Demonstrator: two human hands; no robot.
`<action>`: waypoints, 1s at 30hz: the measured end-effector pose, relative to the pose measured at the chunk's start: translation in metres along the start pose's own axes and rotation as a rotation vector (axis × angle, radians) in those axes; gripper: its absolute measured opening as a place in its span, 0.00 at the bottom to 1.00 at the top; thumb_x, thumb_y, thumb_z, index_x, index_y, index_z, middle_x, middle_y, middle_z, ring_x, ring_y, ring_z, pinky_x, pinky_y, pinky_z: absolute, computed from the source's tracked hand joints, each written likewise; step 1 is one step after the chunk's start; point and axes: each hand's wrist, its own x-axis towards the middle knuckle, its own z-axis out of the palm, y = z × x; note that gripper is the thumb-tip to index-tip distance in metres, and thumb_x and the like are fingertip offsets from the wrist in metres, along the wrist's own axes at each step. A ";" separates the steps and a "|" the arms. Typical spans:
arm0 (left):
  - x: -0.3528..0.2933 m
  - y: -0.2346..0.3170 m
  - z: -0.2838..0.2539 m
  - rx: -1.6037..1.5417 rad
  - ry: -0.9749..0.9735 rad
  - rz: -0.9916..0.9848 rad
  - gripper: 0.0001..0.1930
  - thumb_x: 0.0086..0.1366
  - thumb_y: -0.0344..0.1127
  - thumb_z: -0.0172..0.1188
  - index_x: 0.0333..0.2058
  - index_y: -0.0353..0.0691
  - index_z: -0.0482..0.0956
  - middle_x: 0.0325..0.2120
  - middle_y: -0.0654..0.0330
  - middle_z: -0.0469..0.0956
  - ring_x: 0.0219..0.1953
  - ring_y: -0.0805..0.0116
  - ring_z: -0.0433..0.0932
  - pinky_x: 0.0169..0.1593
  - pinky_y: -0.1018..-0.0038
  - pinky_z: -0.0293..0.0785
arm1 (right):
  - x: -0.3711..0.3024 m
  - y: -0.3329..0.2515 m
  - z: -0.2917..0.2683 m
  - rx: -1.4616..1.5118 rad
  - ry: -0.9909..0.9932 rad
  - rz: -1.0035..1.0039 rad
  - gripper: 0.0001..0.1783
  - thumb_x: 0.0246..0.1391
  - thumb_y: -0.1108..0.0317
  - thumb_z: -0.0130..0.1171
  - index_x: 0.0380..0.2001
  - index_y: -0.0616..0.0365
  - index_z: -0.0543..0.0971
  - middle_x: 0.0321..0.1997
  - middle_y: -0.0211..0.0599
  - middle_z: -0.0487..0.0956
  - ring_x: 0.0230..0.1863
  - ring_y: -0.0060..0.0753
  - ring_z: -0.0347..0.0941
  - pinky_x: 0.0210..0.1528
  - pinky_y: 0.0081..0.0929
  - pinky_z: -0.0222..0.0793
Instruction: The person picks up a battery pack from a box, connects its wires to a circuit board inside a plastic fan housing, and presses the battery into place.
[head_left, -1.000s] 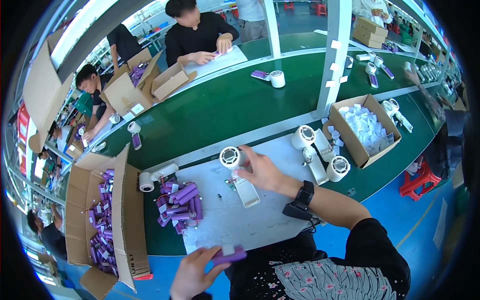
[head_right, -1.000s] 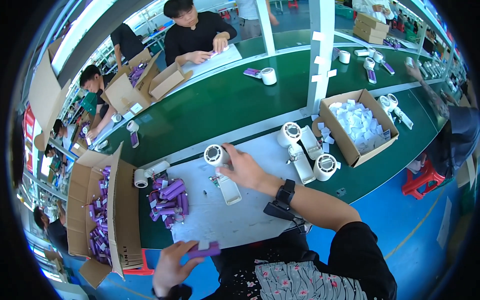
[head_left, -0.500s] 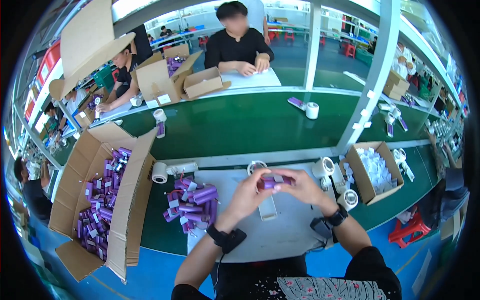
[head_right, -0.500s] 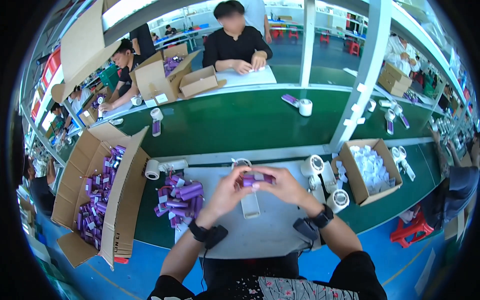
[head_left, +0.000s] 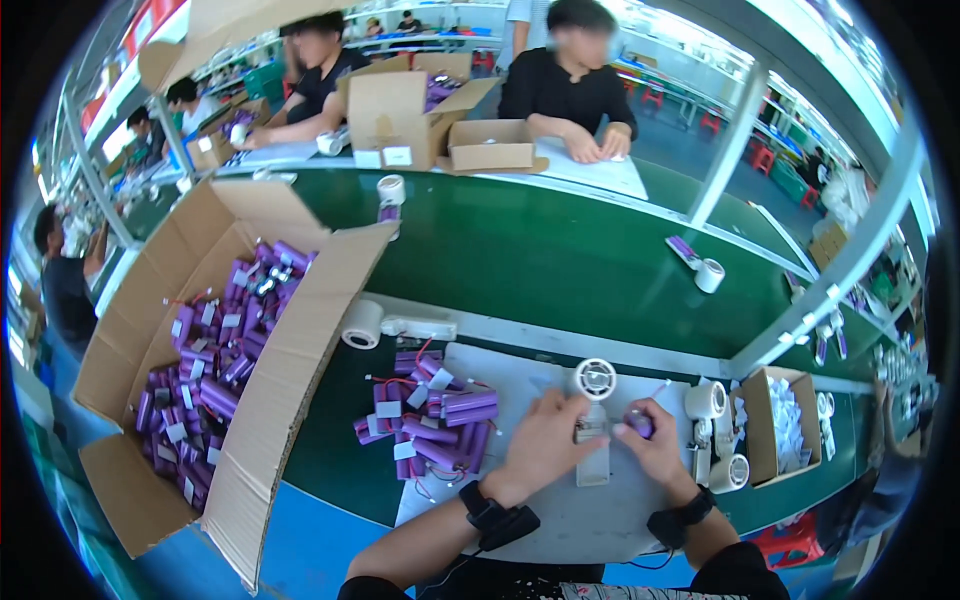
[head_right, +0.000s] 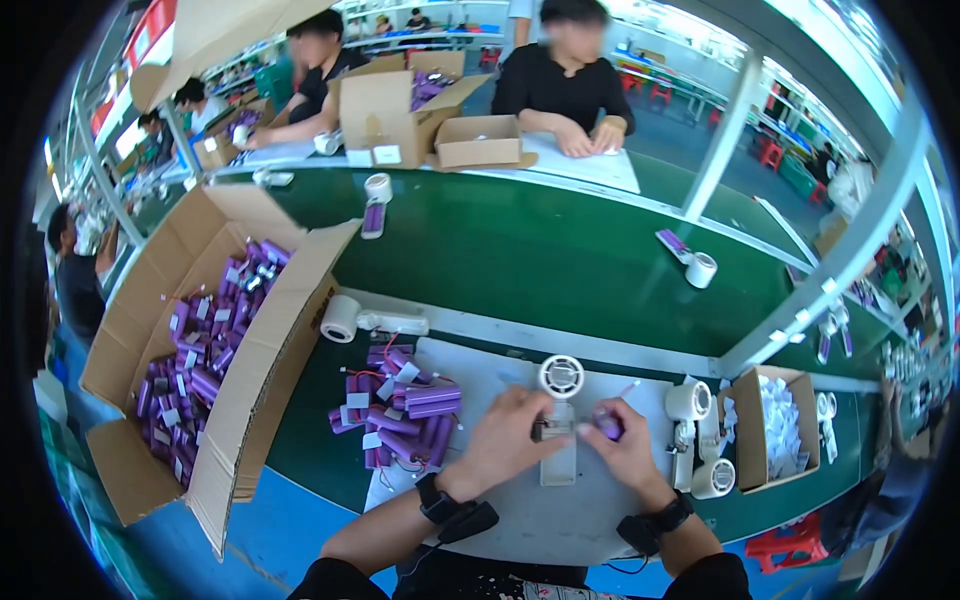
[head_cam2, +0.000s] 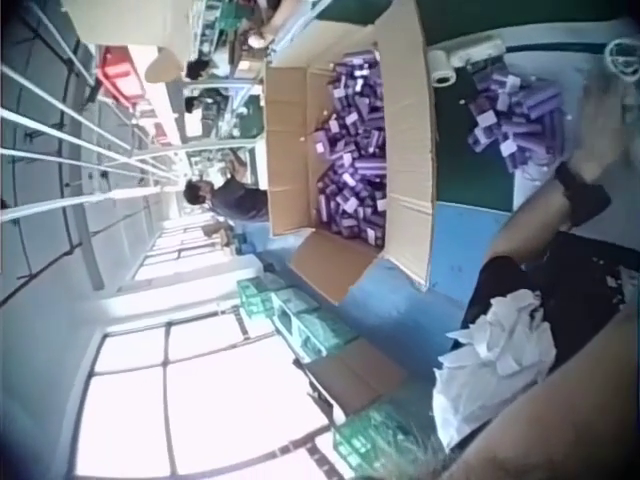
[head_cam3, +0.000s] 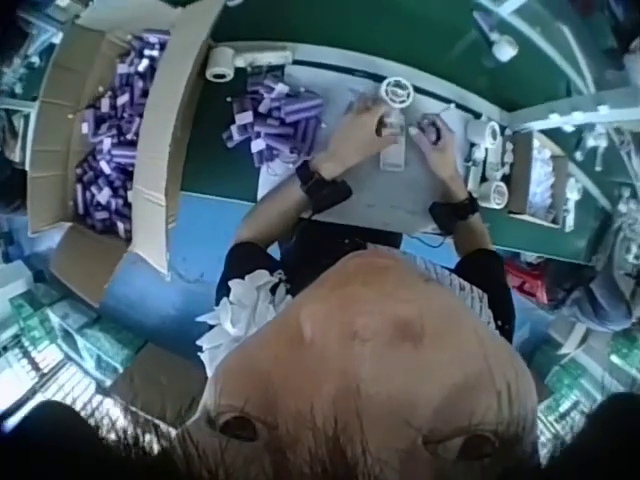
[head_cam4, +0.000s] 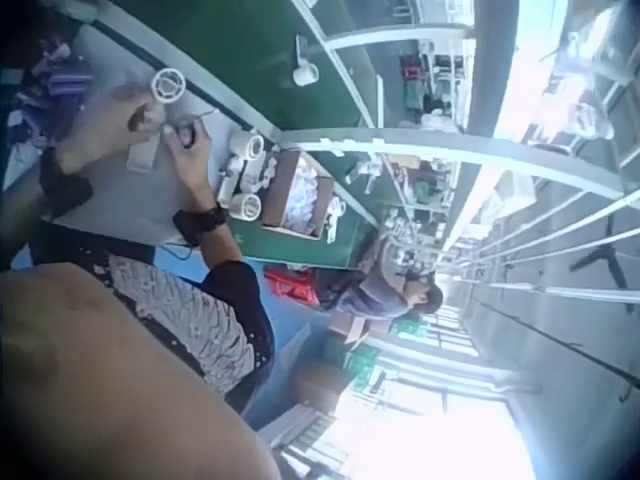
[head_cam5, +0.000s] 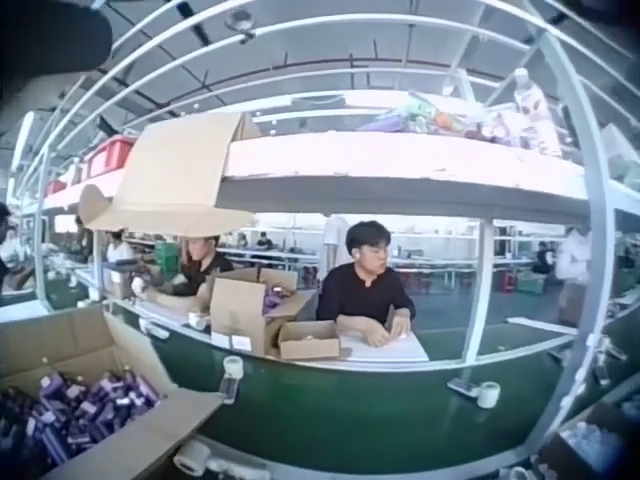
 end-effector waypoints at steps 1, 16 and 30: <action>-0.004 0.001 0.000 0.042 -0.005 0.008 0.20 0.51 0.39 0.69 0.39 0.42 0.71 0.34 0.55 0.74 0.38 0.54 0.74 0.41 0.63 0.72 | -0.001 0.005 0.001 0.061 0.017 0.073 0.14 0.47 0.68 0.68 0.33 0.60 0.74 0.28 0.27 0.71 0.27 0.18 0.62 0.32 0.18 0.63; 0.010 -0.027 0.027 -0.286 -0.158 0.114 0.08 0.51 0.30 0.64 0.28 0.38 0.73 0.27 0.52 0.76 0.35 0.50 0.75 0.42 0.58 0.68 | 0.003 -0.009 0.014 -0.194 -0.033 -0.292 0.15 0.35 0.82 0.65 0.26 0.61 0.70 0.30 0.39 0.73 0.30 0.36 0.69 0.34 0.29 0.65; 0.011 -0.022 0.009 -0.490 -0.255 0.065 0.13 0.50 0.22 0.61 0.36 0.36 0.72 0.26 0.54 0.76 0.30 0.55 0.76 0.36 0.66 0.71 | -0.004 -0.005 0.025 -0.274 0.043 -0.402 0.15 0.36 0.83 0.65 0.28 0.61 0.72 0.30 0.42 0.75 0.33 0.46 0.72 0.35 0.34 0.68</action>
